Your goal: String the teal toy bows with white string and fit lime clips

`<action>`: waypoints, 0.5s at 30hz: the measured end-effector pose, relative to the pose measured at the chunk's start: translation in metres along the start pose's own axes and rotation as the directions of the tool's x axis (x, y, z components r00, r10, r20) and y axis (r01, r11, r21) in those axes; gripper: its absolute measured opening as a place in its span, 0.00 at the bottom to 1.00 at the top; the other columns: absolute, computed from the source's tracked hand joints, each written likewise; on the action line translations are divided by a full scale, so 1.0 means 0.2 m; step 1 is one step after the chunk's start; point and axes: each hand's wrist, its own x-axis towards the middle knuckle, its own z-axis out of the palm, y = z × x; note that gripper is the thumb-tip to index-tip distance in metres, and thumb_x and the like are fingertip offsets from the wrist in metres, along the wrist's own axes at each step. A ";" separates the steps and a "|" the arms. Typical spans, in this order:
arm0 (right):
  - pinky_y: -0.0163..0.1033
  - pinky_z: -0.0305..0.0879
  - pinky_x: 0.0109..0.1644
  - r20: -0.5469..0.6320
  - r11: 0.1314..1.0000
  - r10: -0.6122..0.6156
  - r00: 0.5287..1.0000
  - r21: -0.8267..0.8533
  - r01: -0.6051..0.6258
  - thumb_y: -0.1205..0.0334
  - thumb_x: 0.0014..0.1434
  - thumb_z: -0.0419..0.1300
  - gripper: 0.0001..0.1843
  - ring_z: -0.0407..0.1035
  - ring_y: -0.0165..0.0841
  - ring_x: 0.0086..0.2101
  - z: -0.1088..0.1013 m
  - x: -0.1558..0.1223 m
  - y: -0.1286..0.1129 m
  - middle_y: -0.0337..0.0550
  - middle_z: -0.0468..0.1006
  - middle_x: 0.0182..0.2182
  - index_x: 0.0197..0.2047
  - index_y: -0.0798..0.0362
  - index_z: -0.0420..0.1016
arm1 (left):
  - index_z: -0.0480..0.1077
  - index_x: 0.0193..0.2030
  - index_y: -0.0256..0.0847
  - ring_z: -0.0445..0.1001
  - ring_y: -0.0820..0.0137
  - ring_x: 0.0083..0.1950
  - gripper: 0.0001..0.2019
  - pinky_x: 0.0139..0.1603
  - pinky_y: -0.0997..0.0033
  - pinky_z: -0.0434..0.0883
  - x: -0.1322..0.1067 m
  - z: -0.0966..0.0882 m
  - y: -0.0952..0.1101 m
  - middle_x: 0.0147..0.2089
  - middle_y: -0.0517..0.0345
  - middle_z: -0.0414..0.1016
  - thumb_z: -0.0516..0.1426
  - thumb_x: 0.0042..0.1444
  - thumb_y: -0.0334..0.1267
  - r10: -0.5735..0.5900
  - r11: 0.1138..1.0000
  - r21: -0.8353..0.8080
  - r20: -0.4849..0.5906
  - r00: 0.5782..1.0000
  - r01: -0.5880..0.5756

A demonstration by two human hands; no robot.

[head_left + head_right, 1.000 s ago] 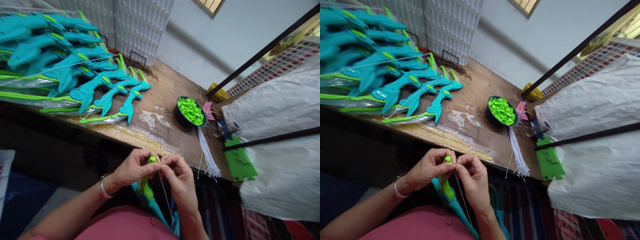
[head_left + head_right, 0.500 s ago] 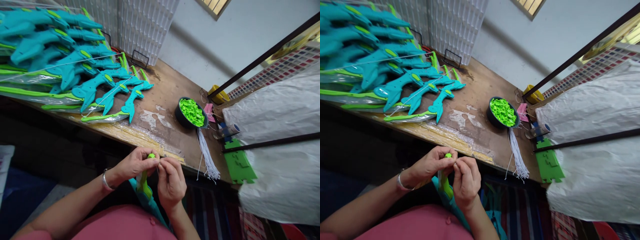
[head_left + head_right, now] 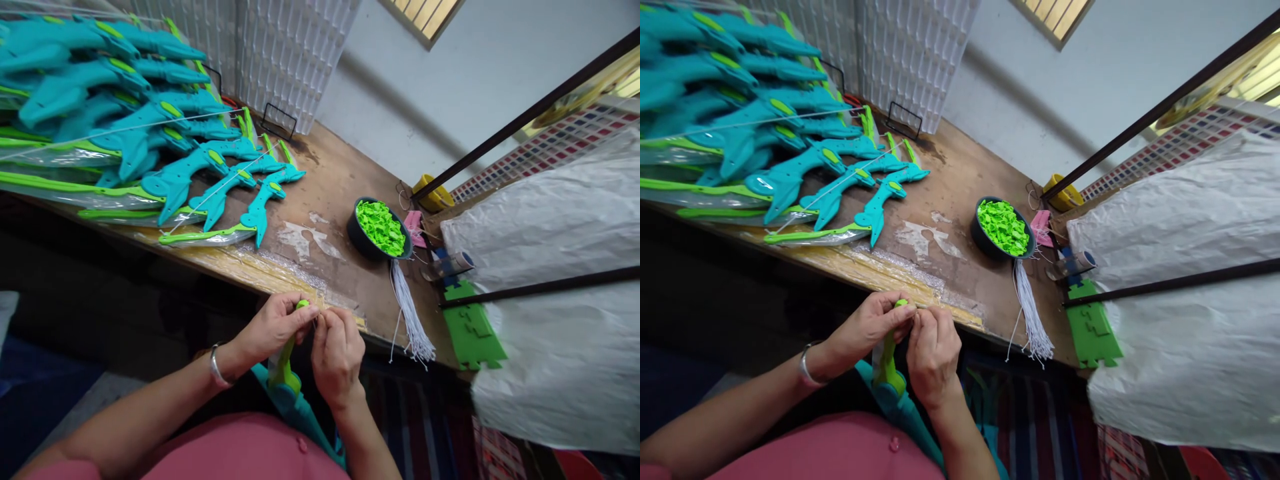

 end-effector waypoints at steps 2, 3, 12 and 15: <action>0.39 0.73 0.37 0.018 1.000 0.007 1.000 -0.008 -0.007 0.73 0.68 0.56 0.06 0.71 0.36 0.34 -0.01 0.00 0.01 0.47 0.75 0.32 0.41 0.54 0.69 | 0.66 0.28 0.37 0.63 0.76 0.23 0.18 0.27 0.75 0.61 0.00 0.00 0.00 0.21 0.63 0.66 0.60 0.63 0.49 0.001 1.000 0.007 0.006 1.000 -0.001; 0.38 0.72 0.37 0.024 1.000 0.012 1.000 -0.008 -0.012 0.73 0.68 0.56 0.06 0.71 0.35 0.33 -0.01 0.00 0.01 0.47 0.74 0.32 0.41 0.54 0.68 | 0.66 0.28 0.37 0.63 0.76 0.23 0.18 0.28 0.75 0.61 0.00 0.00 0.00 0.21 0.63 0.66 0.60 0.63 0.49 -0.001 1.000 0.008 0.011 1.000 0.001; 0.38 0.70 0.37 -0.005 0.999 0.043 0.999 0.013 -0.043 0.74 0.68 0.55 0.07 0.69 0.35 0.34 -0.06 -0.01 0.00 0.45 0.72 0.32 0.40 0.53 0.67 | 0.66 0.29 0.38 0.63 0.76 0.24 0.19 0.28 0.75 0.61 -0.01 0.00 0.00 0.22 0.63 0.66 0.59 0.64 0.49 -0.011 1.000 -0.017 0.044 0.999 0.011; 0.38 0.70 0.40 0.028 0.983 0.098 0.995 0.152 -0.101 0.75 0.69 0.54 0.08 0.69 0.33 0.35 -0.08 -0.01 0.00 0.43 0.72 0.32 0.40 0.53 0.68 | 0.66 0.28 0.37 0.62 0.76 0.24 0.19 0.28 0.75 0.60 -0.02 0.00 0.01 0.22 0.63 0.66 0.59 0.65 0.50 -0.002 1.000 0.001 0.052 0.999 0.002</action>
